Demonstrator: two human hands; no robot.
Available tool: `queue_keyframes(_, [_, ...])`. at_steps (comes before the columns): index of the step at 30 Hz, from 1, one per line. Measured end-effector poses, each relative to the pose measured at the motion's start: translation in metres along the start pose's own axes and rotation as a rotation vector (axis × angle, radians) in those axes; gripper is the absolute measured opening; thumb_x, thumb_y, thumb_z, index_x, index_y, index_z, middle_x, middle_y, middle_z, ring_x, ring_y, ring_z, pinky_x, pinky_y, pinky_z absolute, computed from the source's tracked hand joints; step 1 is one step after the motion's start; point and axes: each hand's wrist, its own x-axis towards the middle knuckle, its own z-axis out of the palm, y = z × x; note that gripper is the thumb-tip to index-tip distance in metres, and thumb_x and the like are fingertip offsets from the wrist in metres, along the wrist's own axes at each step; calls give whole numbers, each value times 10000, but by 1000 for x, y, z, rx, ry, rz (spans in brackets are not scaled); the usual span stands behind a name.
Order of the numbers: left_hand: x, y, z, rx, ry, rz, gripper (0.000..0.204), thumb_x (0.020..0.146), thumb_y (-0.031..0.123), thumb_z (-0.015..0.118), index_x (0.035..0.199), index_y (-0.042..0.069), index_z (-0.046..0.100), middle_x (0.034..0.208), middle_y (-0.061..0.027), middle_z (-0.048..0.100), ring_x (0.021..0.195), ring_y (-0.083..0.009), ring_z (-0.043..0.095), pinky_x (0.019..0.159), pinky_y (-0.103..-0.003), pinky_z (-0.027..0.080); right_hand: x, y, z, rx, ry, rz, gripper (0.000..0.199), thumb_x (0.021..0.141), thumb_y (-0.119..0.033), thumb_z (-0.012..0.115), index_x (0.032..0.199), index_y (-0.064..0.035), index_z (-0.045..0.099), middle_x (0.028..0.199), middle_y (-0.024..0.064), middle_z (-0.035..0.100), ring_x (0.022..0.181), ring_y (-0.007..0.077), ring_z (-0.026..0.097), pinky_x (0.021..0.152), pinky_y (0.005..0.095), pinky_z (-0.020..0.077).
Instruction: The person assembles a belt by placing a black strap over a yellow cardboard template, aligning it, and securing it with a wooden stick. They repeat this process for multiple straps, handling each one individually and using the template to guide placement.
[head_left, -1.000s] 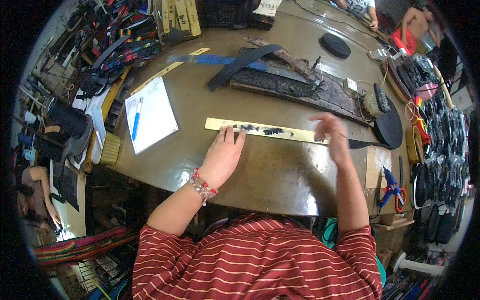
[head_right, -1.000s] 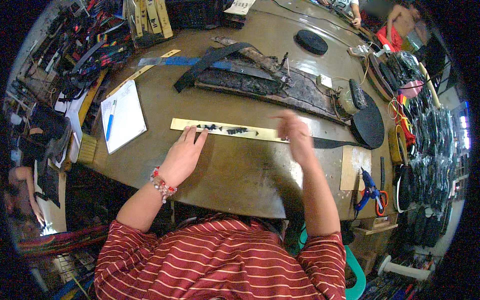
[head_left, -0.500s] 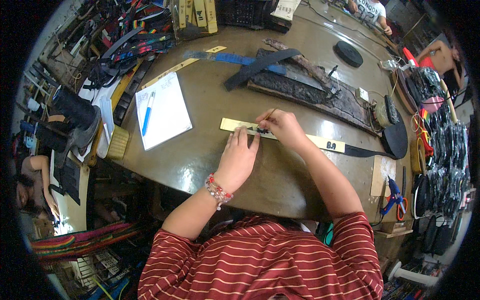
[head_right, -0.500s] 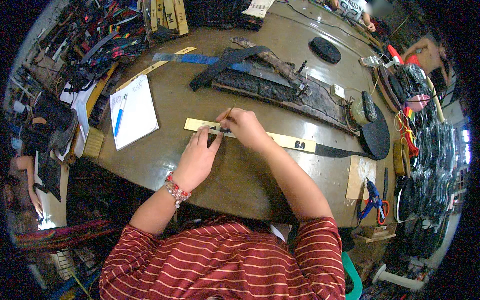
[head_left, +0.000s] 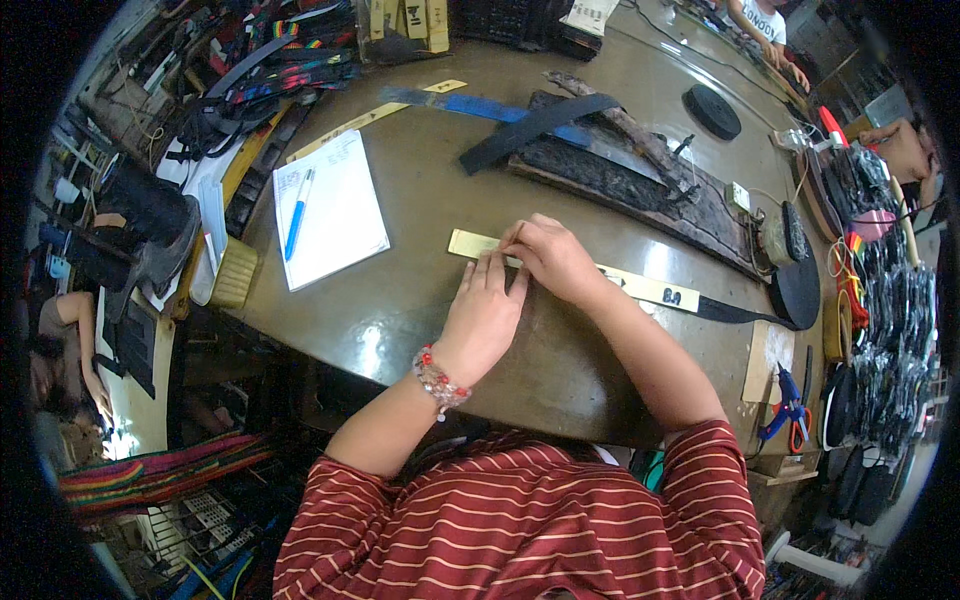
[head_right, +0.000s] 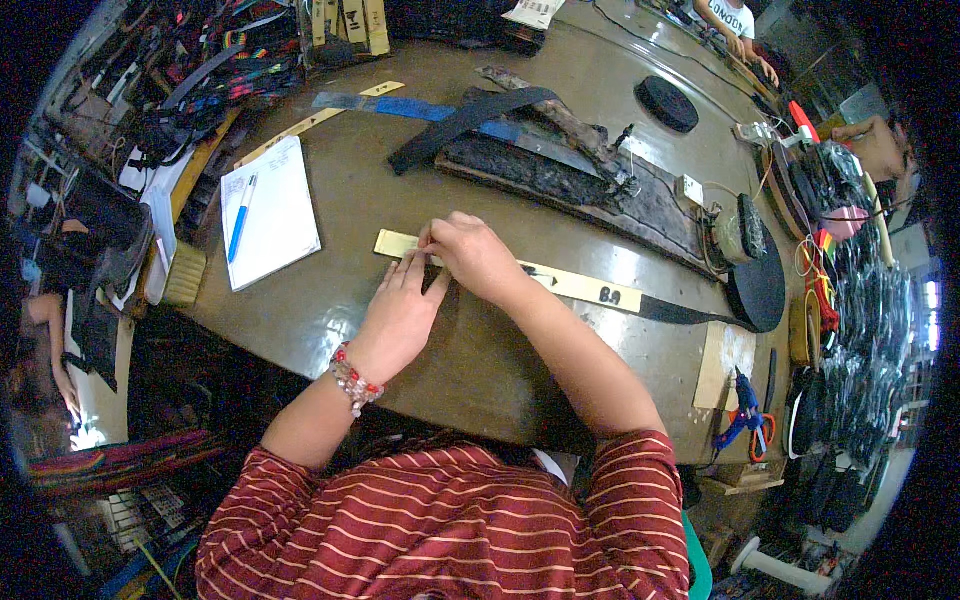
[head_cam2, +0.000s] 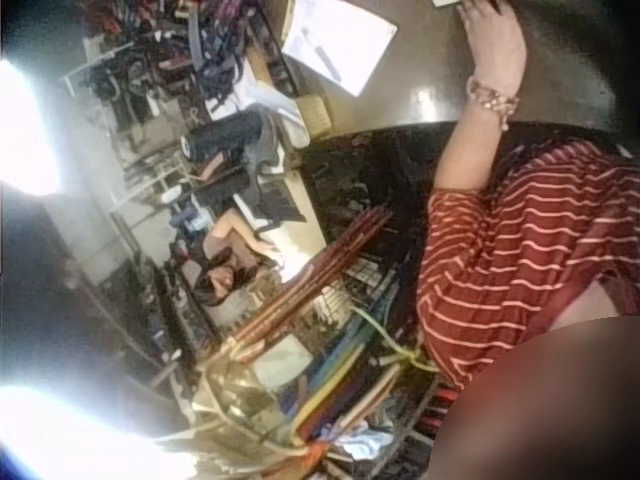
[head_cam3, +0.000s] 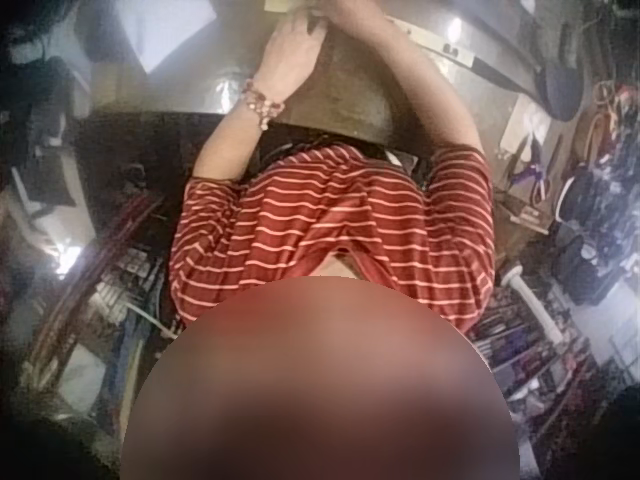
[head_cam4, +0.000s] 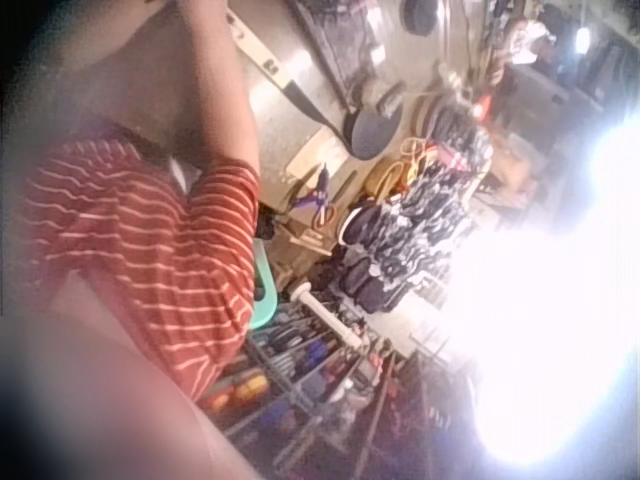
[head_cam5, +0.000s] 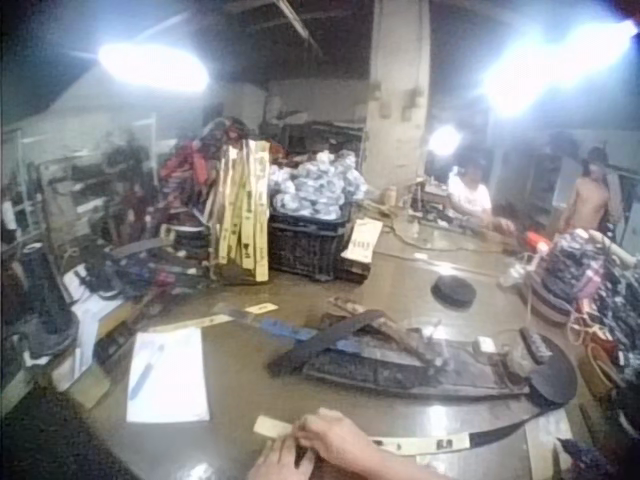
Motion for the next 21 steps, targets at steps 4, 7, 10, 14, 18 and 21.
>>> queue_keyframes(4, [0,0,2,17,0,6,426,840,68,422,1259,7,473,1289,-301,404,1227,-400,407,1045,-481,317,1,-1,-3,-123,-17,-36,81,764,-68,609,845,-64,603,830,66,616,816,274,552,745,372,441])
queue_keyframes(7, [0,-1,5,32,47,17,409,842,76,423,1238,-2,490,1264,-303,425,1210,-401,422,1032,-483,329,2,-3,-4,-170,-44,-125,90,768,-111,607,852,-85,593,806,46,605,843,255,543,758,363,424])
queue_keyframes(10, [0,-3,6,44,103,44,384,846,95,423,1198,-26,520,1222,-310,458,1179,-410,448,1007,-483,353,3,-4,-3,-189,-69,-167,104,774,-151,600,865,-102,588,812,36,607,868,245,538,774,363,413])
queue_keyframes(14, [0,-2,3,19,78,34,387,849,91,418,1207,-22,513,1226,-310,455,1186,-413,442,1014,-481,349,3,-3,2,-221,-115,-53,106,776,-160,594,866,-105,585,831,31,614,876,240,538,774,359,412])
queue_keyframes(18, [2,0,-4,18,-49,-11,427,827,39,428,1249,7,485,1310,-315,385,1234,-412,397,1054,-467,313,7,-6,3,-137,-40,-119,104,783,-153,597,870,-99,585,848,42,618,855,247,548,771,360,425])
queue_keyframes(21, [2,0,-8,9,-66,-10,442,819,29,434,1258,3,478,1303,-318,390,1232,-412,400,1056,-450,316,4,-8,-7,3,-16,38,60,811,-107,593,866,-85,583,863,60,621,823,221,588,748,347,457])
